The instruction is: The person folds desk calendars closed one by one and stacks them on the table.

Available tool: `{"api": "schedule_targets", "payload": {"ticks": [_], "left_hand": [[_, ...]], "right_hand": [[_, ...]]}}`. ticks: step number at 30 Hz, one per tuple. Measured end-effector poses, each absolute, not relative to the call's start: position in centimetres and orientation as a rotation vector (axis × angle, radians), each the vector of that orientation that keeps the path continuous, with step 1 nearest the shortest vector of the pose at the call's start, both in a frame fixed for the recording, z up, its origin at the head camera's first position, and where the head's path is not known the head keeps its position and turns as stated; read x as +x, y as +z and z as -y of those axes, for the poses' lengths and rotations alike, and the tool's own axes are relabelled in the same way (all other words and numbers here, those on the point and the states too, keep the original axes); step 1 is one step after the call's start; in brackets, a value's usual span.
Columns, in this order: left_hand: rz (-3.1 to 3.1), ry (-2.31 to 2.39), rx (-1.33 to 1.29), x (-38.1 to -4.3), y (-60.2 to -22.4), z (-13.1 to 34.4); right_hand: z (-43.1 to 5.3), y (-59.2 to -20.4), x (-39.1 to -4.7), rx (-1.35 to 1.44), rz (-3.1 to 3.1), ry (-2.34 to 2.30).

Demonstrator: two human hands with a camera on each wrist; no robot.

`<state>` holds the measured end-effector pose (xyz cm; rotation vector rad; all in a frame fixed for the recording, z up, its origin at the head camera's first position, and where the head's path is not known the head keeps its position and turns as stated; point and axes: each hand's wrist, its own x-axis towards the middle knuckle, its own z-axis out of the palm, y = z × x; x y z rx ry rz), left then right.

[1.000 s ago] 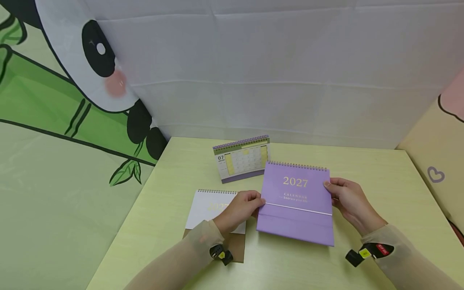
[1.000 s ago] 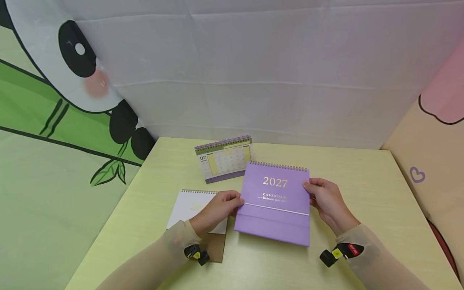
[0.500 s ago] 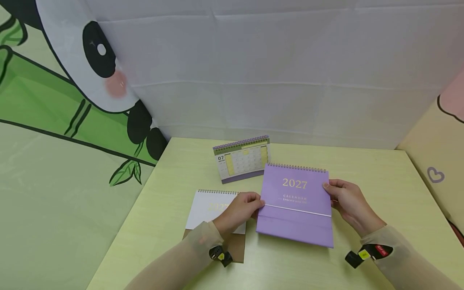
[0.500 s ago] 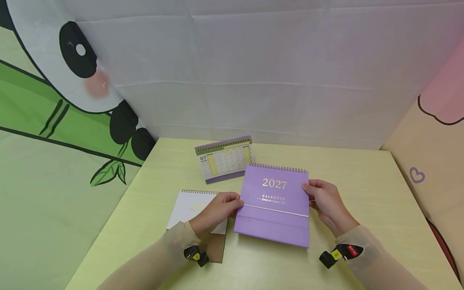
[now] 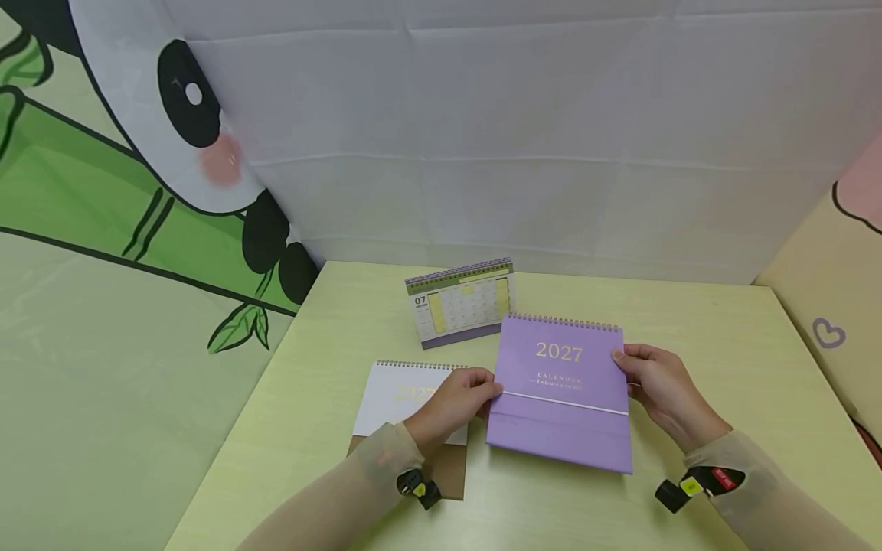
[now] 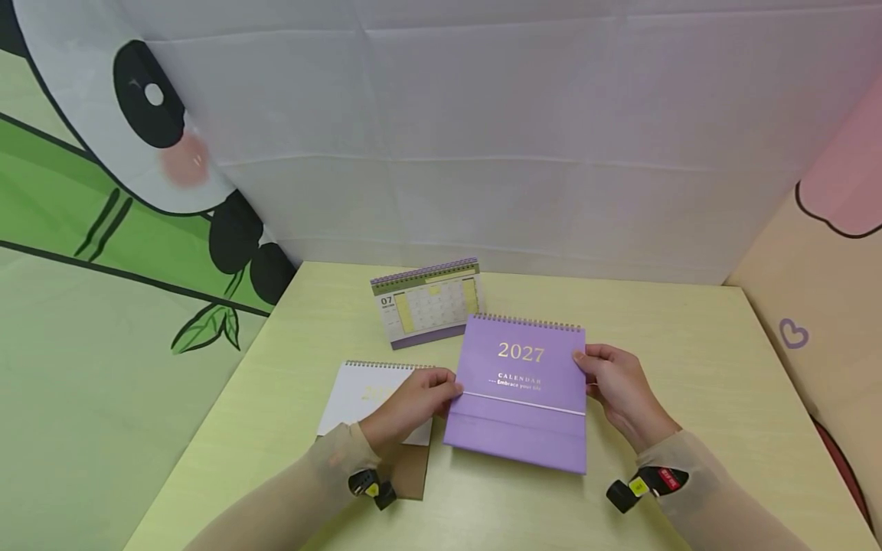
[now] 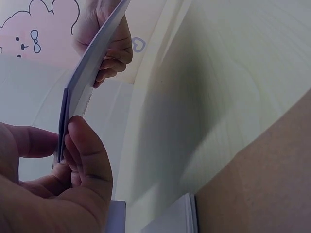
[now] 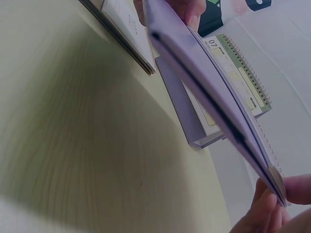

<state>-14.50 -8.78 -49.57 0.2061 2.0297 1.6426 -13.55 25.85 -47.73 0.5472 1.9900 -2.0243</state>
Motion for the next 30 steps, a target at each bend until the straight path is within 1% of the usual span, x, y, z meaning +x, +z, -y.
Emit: {"api": "schedule_targets", "payload": {"ticks": [30], "left_hand": [[-2.052, 1.613, 0.187, -14.39, -49.95, 8.85]], "right_hand": [[-25.69, -48.47, -13.54, 0.568, -1.971, -2.024]]}}
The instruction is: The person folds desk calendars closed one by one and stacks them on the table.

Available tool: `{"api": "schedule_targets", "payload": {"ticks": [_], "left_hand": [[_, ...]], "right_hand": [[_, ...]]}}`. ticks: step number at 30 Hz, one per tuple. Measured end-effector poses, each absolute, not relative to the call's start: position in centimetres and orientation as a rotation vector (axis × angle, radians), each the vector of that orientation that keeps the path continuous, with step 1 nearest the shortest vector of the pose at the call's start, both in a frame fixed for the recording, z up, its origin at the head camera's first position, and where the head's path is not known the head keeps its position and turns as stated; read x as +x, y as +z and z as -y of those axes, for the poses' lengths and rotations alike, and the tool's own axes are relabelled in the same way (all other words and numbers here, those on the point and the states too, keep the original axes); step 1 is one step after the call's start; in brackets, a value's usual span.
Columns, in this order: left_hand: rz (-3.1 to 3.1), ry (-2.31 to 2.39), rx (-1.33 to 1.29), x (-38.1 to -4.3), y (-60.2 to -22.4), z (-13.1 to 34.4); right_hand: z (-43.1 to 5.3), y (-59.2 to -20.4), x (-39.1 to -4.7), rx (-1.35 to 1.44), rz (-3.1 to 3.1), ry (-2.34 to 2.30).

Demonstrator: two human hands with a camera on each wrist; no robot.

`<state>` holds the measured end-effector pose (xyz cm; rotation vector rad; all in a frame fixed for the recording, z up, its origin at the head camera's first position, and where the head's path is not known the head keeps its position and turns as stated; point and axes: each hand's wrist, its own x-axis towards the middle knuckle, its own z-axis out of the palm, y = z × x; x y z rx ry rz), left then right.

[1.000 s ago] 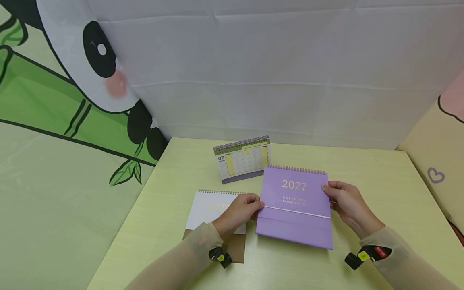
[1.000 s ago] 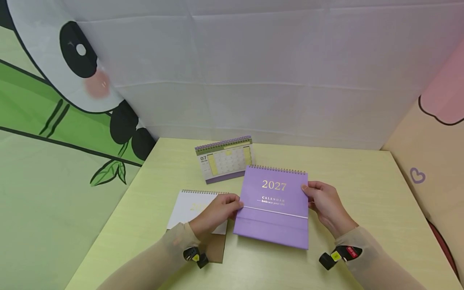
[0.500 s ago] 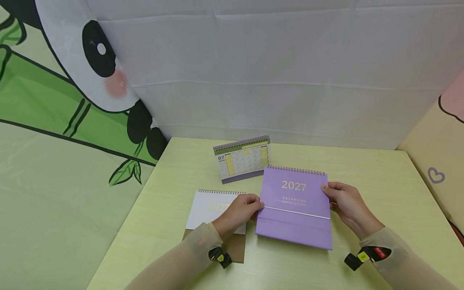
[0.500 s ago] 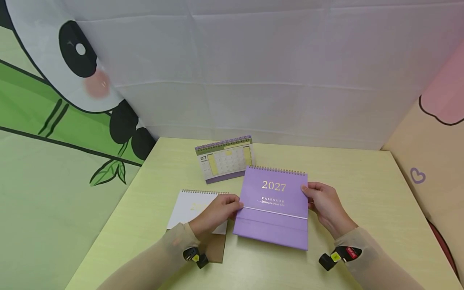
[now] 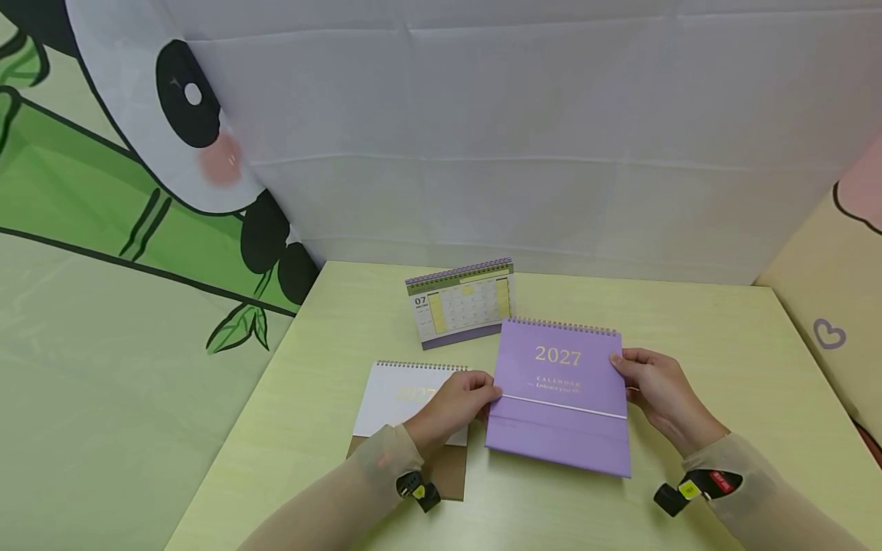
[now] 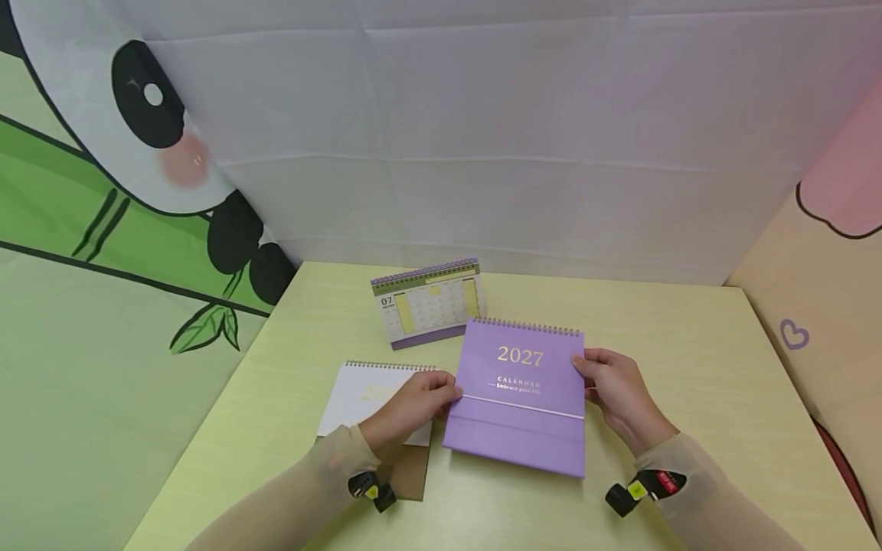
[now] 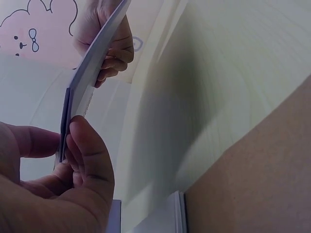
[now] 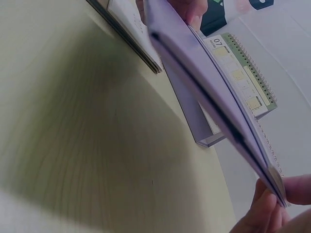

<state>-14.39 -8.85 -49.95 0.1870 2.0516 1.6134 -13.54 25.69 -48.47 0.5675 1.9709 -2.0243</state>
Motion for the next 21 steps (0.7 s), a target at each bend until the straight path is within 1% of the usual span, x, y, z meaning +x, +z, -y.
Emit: {"api": "schedule_targets", "payload": {"ticks": [21], "left_hand": [[-2.047, 1.606, 0.197, -14.61, -50.39, 8.85]], "right_hand": [[-25.58, -48.99, -13.5, 0.577, -1.974, -2.02]]}}
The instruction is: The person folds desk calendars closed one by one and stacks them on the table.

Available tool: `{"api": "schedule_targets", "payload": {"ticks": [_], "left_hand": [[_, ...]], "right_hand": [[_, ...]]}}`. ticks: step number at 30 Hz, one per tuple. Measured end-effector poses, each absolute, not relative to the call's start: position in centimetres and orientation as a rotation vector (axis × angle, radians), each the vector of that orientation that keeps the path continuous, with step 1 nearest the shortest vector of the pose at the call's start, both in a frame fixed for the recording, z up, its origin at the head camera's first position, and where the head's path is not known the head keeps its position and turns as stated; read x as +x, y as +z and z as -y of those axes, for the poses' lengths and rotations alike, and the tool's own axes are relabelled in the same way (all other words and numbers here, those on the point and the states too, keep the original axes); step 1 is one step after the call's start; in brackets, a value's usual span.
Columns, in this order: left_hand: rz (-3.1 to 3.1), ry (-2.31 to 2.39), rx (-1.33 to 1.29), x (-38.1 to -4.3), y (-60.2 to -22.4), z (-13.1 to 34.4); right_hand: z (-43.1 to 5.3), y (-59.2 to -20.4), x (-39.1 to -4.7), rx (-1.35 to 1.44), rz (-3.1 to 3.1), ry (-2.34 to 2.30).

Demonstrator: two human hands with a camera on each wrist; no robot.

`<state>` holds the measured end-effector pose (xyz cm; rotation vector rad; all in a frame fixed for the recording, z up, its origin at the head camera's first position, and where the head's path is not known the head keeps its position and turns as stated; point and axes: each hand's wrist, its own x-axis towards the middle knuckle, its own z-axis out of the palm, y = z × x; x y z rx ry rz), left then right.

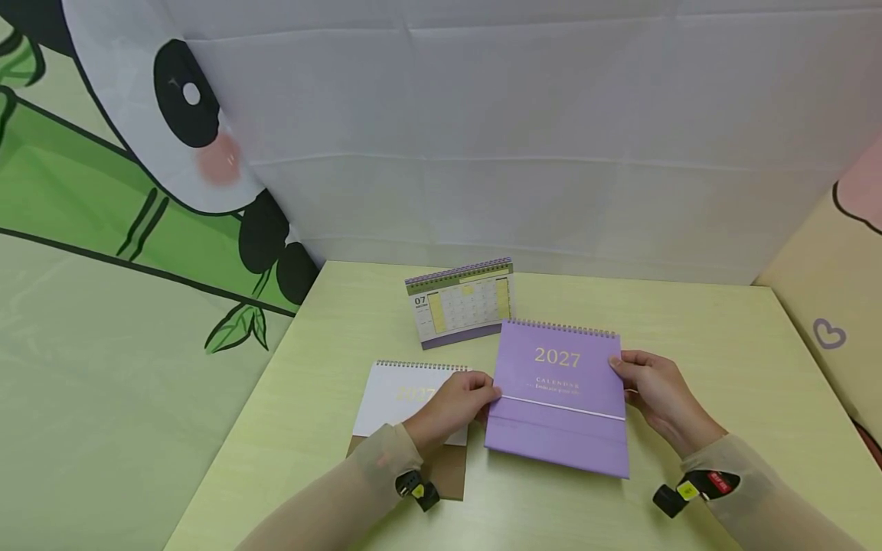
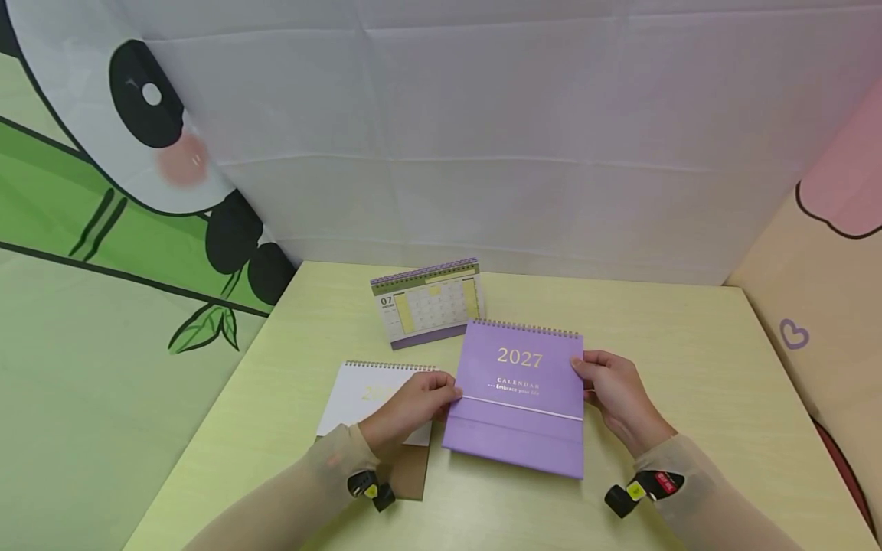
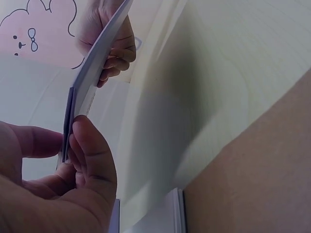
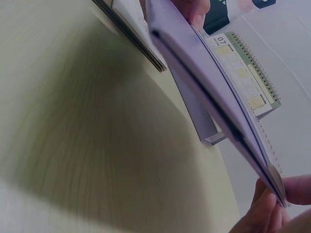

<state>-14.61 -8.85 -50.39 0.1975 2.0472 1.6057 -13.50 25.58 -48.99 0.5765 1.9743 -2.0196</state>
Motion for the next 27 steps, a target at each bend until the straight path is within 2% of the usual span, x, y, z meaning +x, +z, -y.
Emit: {"api": "schedule_targets", "payload": {"ticks": [27], "left_hand": [[-2.07, 1.558, 0.224, -14.5, -51.0, 9.3]], "right_hand": [[-25.4, -50.1, -13.5, 0.597, -1.999, -1.966]]}}
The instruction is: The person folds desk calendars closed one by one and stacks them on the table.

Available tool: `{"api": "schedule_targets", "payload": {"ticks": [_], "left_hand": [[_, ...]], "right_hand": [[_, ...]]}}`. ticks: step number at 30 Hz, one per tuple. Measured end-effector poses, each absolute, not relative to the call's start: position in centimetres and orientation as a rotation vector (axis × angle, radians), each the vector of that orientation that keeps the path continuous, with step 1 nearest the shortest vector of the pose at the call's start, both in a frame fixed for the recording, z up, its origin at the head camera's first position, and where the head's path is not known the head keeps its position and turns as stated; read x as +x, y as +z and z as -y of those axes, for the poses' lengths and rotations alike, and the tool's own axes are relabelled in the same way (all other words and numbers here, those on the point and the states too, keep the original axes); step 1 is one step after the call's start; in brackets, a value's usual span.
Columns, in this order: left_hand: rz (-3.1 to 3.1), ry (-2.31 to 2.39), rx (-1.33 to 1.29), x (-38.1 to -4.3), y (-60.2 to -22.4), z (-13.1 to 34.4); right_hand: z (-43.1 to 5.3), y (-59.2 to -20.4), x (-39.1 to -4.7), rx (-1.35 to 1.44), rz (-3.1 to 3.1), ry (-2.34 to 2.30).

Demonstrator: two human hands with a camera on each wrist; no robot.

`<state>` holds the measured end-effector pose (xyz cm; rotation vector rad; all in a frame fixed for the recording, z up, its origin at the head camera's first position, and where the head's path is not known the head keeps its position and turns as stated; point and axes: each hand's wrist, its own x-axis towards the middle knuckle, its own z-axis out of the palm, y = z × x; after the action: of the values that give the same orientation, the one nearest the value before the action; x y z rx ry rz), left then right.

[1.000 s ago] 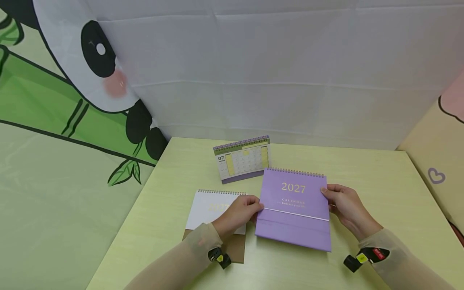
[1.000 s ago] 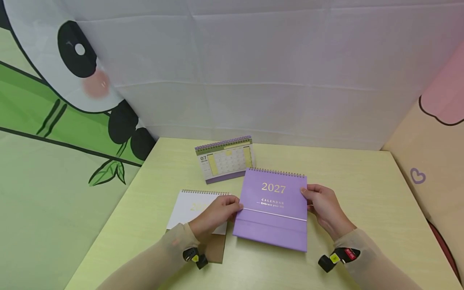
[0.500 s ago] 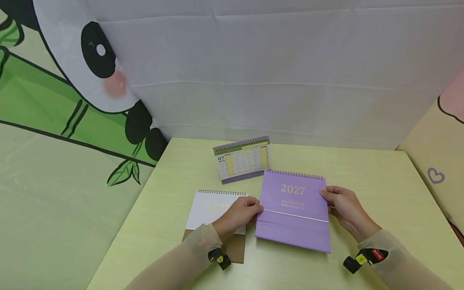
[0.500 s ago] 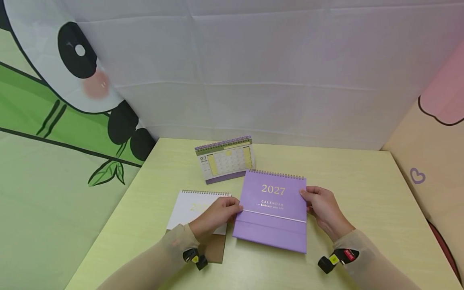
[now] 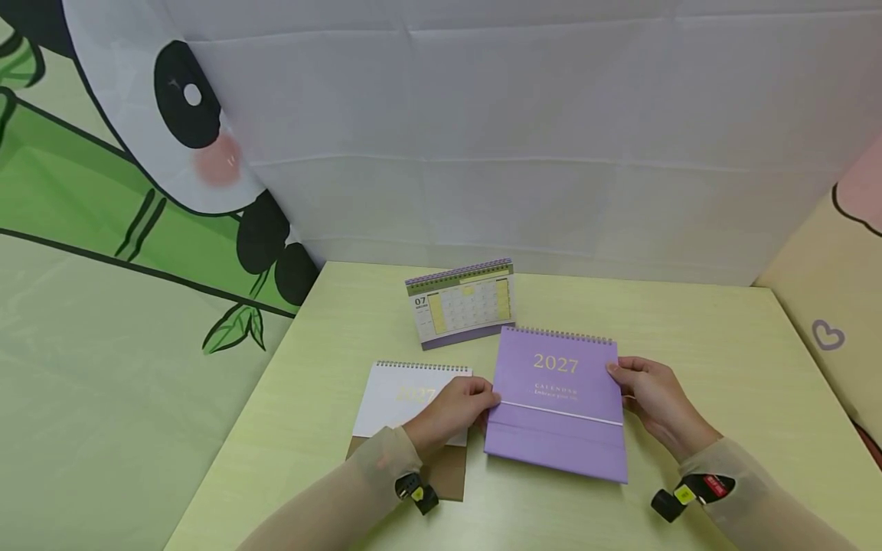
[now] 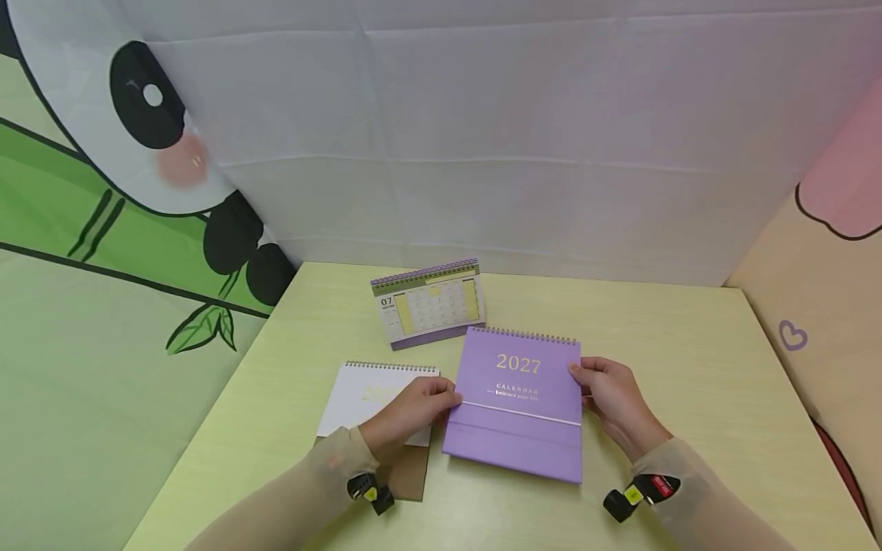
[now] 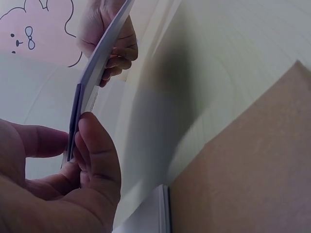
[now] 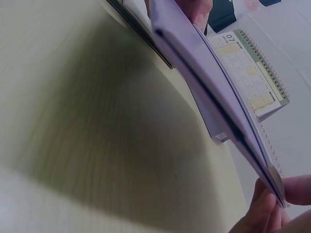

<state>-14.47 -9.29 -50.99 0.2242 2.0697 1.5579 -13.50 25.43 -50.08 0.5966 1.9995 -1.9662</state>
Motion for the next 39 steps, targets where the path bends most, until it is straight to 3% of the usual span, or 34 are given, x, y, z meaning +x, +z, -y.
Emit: {"api": "schedule_targets", "payload": {"ticks": [39], "left_hand": [[-2.043, 1.541, 0.224, -14.5, -51.9, 9.4]], "right_hand": [[-25.4, -51.2, -13.5, 0.608, -2.005, -1.933]]}}
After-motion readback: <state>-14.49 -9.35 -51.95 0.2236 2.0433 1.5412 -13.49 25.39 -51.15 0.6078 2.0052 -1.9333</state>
